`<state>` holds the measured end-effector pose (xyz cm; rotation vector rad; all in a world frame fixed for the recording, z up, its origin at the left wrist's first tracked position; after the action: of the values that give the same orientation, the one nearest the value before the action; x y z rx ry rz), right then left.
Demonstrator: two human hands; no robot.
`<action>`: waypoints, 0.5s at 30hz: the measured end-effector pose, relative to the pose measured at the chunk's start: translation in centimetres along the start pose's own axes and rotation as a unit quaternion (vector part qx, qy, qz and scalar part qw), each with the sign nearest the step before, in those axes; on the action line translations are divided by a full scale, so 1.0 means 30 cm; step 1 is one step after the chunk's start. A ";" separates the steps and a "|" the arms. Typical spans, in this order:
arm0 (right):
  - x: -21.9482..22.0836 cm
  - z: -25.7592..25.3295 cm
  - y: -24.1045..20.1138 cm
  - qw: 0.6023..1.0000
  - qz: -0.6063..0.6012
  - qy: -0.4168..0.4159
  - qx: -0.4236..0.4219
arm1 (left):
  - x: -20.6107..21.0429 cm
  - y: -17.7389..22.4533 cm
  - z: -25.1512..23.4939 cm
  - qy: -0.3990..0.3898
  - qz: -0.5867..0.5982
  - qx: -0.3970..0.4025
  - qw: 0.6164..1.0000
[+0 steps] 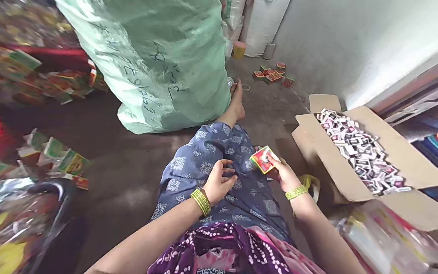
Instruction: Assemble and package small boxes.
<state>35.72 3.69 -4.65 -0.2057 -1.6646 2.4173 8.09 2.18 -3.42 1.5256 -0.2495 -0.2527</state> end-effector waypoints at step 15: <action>-0.155 -0.544 0.006 0.885 0.343 -0.188 0.253 | 0.000 -0.020 -0.102 -0.050 0.010 -0.035 0.998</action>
<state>43.90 17.31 -10.64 -0.2915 -1.1074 3.5292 9.06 5.06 -4.11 1.4423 -0.3312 -0.3200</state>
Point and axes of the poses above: each hand's wrist, its own z-axis away from the middle knuckle, its own x-axis out of the palm, y = z × x, the point moved 6 cm from there along -z, towards the middle knuckle, and after that the axes turned 2 degrees about -x, right-handed, at the moved point
